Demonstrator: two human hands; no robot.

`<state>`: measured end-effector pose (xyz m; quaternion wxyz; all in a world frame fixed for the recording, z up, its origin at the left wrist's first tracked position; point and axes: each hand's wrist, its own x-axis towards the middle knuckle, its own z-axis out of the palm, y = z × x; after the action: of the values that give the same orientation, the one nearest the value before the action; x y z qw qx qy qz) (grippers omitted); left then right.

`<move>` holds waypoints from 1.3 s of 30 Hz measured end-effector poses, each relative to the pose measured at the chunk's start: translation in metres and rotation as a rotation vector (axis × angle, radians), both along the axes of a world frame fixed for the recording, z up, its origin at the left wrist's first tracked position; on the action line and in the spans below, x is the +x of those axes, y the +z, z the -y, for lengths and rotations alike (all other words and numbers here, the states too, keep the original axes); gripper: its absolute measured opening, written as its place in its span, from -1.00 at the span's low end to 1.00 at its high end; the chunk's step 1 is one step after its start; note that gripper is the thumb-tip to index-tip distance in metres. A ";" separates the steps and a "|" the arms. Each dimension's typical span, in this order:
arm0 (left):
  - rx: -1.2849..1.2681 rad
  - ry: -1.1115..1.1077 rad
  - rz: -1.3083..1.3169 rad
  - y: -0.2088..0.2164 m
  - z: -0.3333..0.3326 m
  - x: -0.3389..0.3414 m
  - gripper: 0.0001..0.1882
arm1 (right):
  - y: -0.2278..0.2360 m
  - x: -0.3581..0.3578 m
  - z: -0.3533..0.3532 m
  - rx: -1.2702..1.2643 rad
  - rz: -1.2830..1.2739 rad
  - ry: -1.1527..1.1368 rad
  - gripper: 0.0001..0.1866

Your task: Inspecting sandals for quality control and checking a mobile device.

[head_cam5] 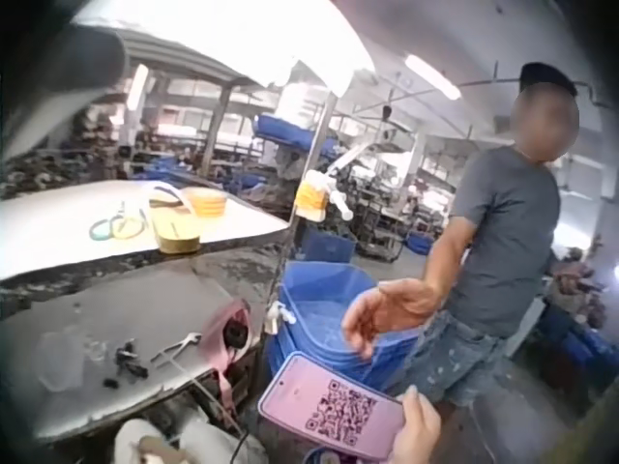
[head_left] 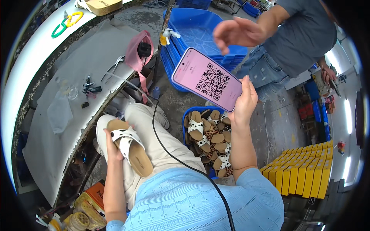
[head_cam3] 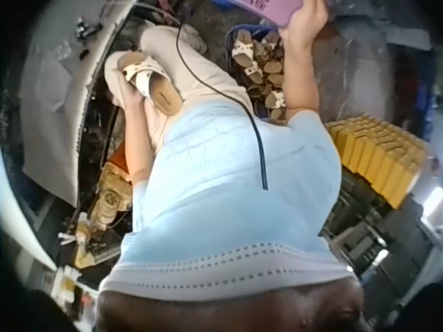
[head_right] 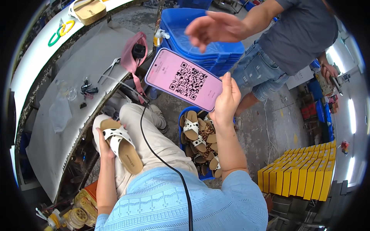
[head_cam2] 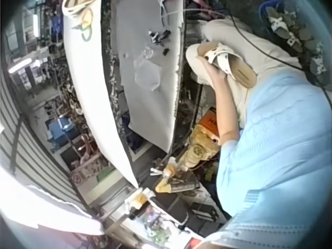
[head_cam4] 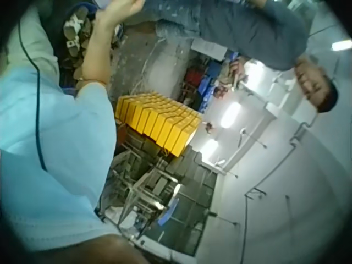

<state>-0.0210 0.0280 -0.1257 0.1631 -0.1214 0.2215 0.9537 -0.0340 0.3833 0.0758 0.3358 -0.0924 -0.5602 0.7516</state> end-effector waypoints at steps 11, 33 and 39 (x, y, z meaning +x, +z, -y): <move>-2.009 0.453 -0.637 -0.019 -0.009 -0.012 -0.69 | -0.030 0.013 0.053 -0.101 0.063 0.144 -0.66; 0.021 -0.215 -0.248 0.142 -0.070 -0.023 -0.36 | -0.048 0.046 0.121 -0.703 0.409 1.332 -0.14; -0.827 0.114 -0.469 0.086 -0.050 -0.051 -0.48 | -0.040 0.048 0.116 -0.616 0.371 1.265 -0.17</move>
<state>-0.0715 0.0779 -0.0398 -0.0058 0.0304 0.6061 0.7948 0.0140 0.2675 0.0357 -0.3048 0.0329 -0.3172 0.8975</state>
